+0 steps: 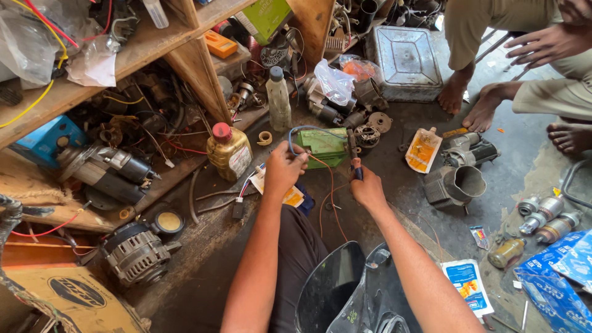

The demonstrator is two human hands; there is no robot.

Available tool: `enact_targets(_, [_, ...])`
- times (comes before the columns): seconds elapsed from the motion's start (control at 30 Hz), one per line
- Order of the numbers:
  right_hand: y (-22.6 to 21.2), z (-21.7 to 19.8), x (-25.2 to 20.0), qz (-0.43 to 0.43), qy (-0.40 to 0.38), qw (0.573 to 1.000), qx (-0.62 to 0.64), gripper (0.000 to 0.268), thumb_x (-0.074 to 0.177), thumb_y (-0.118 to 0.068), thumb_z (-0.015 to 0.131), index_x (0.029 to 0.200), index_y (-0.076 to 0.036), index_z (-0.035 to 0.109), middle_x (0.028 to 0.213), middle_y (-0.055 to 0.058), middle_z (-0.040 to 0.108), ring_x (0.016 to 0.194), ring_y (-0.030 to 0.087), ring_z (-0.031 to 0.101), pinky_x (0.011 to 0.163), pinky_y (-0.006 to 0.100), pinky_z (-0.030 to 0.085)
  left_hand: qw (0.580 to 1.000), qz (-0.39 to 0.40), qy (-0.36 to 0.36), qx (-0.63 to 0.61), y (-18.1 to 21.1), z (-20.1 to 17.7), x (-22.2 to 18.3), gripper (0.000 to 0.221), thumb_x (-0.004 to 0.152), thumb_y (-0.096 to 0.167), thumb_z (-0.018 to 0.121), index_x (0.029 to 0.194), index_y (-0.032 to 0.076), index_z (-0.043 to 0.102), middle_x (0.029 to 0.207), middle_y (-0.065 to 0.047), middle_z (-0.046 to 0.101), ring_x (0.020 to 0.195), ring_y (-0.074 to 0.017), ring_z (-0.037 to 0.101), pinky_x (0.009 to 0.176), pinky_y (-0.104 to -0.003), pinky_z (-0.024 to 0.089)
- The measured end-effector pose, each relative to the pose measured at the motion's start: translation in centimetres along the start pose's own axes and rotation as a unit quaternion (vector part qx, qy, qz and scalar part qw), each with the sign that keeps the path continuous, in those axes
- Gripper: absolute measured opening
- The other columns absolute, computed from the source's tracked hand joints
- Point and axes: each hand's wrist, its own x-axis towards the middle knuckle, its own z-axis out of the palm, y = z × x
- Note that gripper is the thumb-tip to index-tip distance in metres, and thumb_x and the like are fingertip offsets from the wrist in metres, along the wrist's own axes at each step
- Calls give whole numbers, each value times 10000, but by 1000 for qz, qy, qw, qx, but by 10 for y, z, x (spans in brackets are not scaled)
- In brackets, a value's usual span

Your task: The person assembles a motorcycle headlight housing by inserting and tightening bolts into the casing. They then connect wires to a battery to test the headlight bulb.

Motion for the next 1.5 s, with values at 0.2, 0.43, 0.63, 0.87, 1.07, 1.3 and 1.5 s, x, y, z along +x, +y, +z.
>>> enact_targets(0.2, [-1,7,1,23,19,999,-34,392,1040,-342,498,891,-19,662,707,220,666,669,387,683,635,489,493,983,54,67,165,-6,-1,16,77,838,20,787,878,19,721,710,-34,729,626,-77,658,575,-228,517])
enact_targets(0.43, [8,5,7,-35,32,997,-61,289,975,-264,542,898,-28,689,720,232,682,702,392,683,645,486,501,999,12,23,43,-26,-7,28,136,848,-1,766,930,23,660,746,-20,712,607,-60,664,533,-222,521])
enact_targets(0.63, [9,4,9,17,2,999,-37,236,923,-212,533,889,-27,675,697,232,690,609,362,711,589,477,527,996,22,20,81,-23,-3,27,114,855,-10,763,930,14,681,781,-32,740,617,-60,666,555,-219,536])
enact_targets(0.87, [10,4,8,-22,26,998,-52,226,916,-212,552,885,-29,681,698,227,685,639,367,685,603,475,511,987,28,66,145,-18,-2,26,127,833,-9,780,924,1,692,757,-45,733,606,-73,676,554,-236,544])
enact_targets(1.07, [-7,-1,-1,50,-5,998,-27,288,974,-262,517,869,-29,651,662,208,670,551,338,682,554,469,511,997,34,34,67,-21,-4,27,117,859,0,761,943,-1,680,802,-24,717,629,-56,661,542,-237,551])
enact_targets(1.3, [0,1,5,21,2,999,-41,186,898,-185,556,868,-36,662,672,219,686,567,354,699,558,475,527,991,23,49,124,-14,0,25,120,829,13,776,913,13,690,771,-32,733,626,-81,673,556,-248,549])
enact_targets(1.5, [15,7,14,25,16,998,-58,165,877,-174,581,862,-34,666,729,242,698,680,409,721,631,500,546,975,83,71,192,-5,5,23,157,778,18,815,887,17,703,782,-59,763,678,-96,713,651,-261,558])
